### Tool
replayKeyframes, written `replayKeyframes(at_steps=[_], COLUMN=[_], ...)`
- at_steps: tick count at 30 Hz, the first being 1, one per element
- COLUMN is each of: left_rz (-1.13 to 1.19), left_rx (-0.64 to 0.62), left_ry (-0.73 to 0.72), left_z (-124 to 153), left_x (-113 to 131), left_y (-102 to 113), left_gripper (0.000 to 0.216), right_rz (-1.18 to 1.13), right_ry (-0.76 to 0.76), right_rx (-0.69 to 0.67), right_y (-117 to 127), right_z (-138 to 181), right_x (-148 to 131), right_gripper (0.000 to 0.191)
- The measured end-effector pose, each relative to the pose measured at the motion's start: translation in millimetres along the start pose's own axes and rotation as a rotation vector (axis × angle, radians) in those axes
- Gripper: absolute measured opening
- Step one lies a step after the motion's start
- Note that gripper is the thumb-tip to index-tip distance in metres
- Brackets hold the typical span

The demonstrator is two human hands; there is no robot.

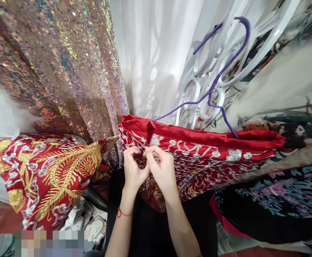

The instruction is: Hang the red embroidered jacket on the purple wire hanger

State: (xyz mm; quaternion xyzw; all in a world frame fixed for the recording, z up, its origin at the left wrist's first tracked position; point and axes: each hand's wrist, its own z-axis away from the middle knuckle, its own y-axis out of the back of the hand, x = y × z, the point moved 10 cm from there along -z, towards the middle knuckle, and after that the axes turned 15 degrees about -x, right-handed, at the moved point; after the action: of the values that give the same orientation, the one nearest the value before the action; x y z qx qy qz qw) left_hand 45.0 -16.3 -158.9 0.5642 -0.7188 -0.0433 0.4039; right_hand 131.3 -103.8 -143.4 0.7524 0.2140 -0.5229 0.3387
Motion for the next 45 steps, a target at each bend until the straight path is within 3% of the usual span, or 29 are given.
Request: replayKeyframes(at_steps=[2,6,12,15,18,22,27,31,34,37,40,42,45], left_rz=[-0.037,-0.127,-0.171,-0.094,-0.027,-0.040,-0.117,-0.130,-0.102,-0.012,0.178,0.359,0.635], left_rx=[-0.129,-0.228,-0.391,-0.418,-0.409,-0.419,-0.426,-0.472,-0.459,-0.434,-0.399,-0.349,-0.248], left_ry=[0.033,0.019,-0.024,-0.021,-0.015,0.053,0.065,0.108,0.140,0.205,0.291,0.350,0.457], left_z=[-2.2,-17.7,-28.6,-24.7,-19.6,-13.3,-9.5,-9.7,-11.8,-11.2,-3.5,6.0,24.7], left_x=[-3.5,-1.1,6.6,12.1,17.7,13.3,11.2,9.6,6.2,-4.5,-18.4,-26.9,-38.7], left_y=[-13.5,-12.6,-10.9,-12.4,-11.8,-11.9,-14.1,-19.2,-19.4,-19.4,-18.4,-16.4,-16.1], left_gripper=[0.007,0.024,0.027,0.025,0.026,0.025,0.034,0.031,0.029,0.023,0.018,0.023,0.034], right_rz=[-0.128,-0.305,-0.351,-0.436,-0.419,0.016,0.700,1.026,0.996,0.744,0.466,0.373,0.277], right_ry=[0.017,0.014,0.034,0.067,0.119,0.142,0.351,0.220,0.192,0.405,0.637,0.643,0.550], right_rx=[0.006,-0.041,-0.088,-0.022,0.130,0.213,0.372,0.155,-0.029,0.049,0.157,0.200,0.220], right_y=[-3.4,-11.9,-12.7,-10.9,-0.4,12.8,30.0,16.4,0.8,0.9,7.0,8.3,8.4], right_z=[2.2,7.3,8.9,2.5,-1.0,0.4,-10.2,-64.9,-78.2,-49.2,0.1,26.1,53.9], right_x=[3.4,12.0,7.3,-2.9,-16.2,-45.8,-117.7,-125.0,-115.4,-121.3,-111.5,-87.7,-40.5], right_gripper=[0.033,0.031,0.029,0.031,0.032,0.035,0.037,0.023,0.020,0.037,0.040,0.049,0.048])
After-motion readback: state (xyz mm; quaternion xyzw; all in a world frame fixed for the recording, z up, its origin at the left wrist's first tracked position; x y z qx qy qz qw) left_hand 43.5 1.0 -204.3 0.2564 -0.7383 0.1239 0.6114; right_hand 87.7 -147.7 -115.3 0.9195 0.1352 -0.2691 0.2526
